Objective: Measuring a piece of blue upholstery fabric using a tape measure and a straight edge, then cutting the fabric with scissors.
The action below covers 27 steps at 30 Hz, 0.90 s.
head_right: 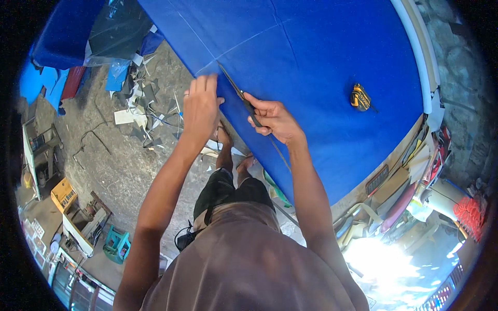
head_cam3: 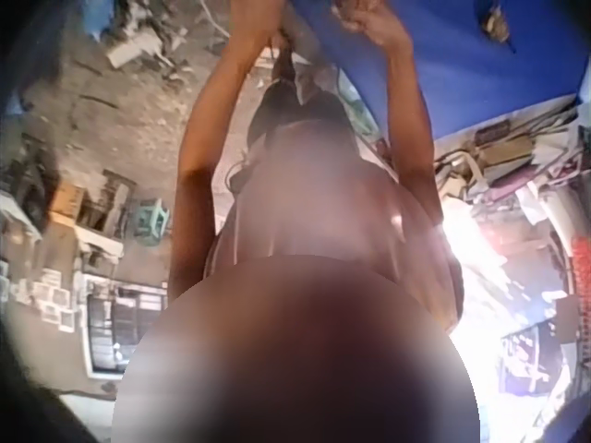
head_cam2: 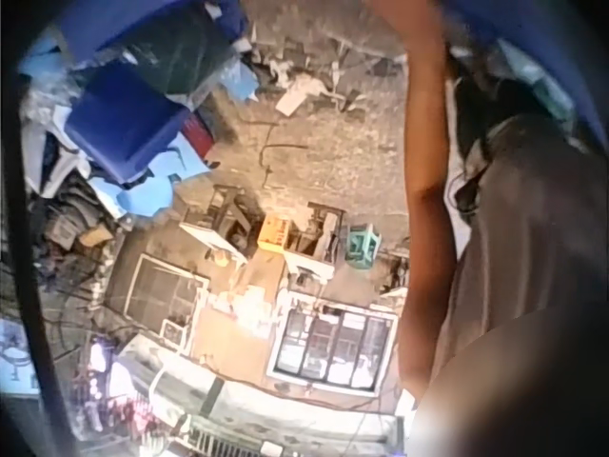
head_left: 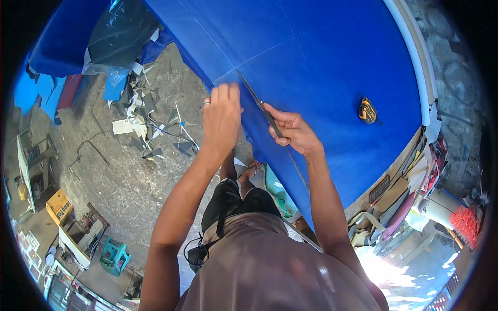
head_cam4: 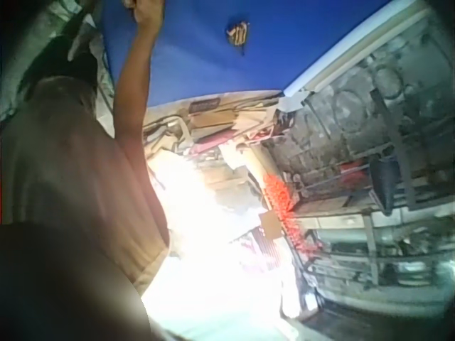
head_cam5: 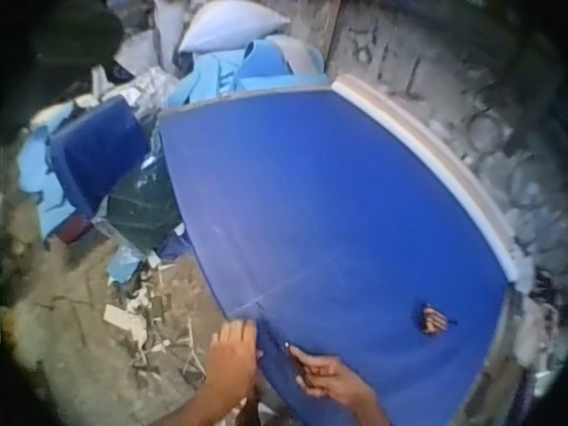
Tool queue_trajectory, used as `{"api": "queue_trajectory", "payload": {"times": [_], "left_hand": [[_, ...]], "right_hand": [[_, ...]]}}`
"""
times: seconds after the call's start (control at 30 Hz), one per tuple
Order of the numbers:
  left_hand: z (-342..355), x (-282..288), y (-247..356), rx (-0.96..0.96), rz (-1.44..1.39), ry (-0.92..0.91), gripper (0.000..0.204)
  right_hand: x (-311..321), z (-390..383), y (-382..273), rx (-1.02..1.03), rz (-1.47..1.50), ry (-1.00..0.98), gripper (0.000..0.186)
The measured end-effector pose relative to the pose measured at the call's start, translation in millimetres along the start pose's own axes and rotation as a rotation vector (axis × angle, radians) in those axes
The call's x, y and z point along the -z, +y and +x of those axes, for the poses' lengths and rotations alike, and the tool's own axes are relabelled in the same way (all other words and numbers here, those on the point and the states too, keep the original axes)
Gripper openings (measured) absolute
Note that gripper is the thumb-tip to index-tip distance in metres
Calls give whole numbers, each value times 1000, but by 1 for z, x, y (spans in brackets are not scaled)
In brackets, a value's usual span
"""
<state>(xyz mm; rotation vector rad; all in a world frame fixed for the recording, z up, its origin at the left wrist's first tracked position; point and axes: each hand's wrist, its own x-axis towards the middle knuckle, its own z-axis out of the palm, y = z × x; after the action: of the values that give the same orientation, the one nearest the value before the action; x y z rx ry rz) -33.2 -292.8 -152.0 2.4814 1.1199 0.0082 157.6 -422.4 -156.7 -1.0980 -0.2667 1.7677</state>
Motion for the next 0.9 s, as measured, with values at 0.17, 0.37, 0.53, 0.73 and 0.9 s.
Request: {"api": "queue_trajectory", "payload": {"times": [0.17,0.37,0.53,0.73,0.9], "left_hand": [[10,9,-14,41,21,64,102],[15,13,-16,126,85,-40,104],[17,18,-13,126,138,-95,107],[21,11,-13,140,152,-94,110],[21,7,-14,128,160,-58,111]], "right_hand": [[-1,19,-5,24,34,-19,62],[-8,34,-12,27,17,-35,62],[-13,32,-17,1,-12,-22,63],[-23,61,-30,31,44,-51,63],[-28,72,-28,45,30,-33,62]]}}
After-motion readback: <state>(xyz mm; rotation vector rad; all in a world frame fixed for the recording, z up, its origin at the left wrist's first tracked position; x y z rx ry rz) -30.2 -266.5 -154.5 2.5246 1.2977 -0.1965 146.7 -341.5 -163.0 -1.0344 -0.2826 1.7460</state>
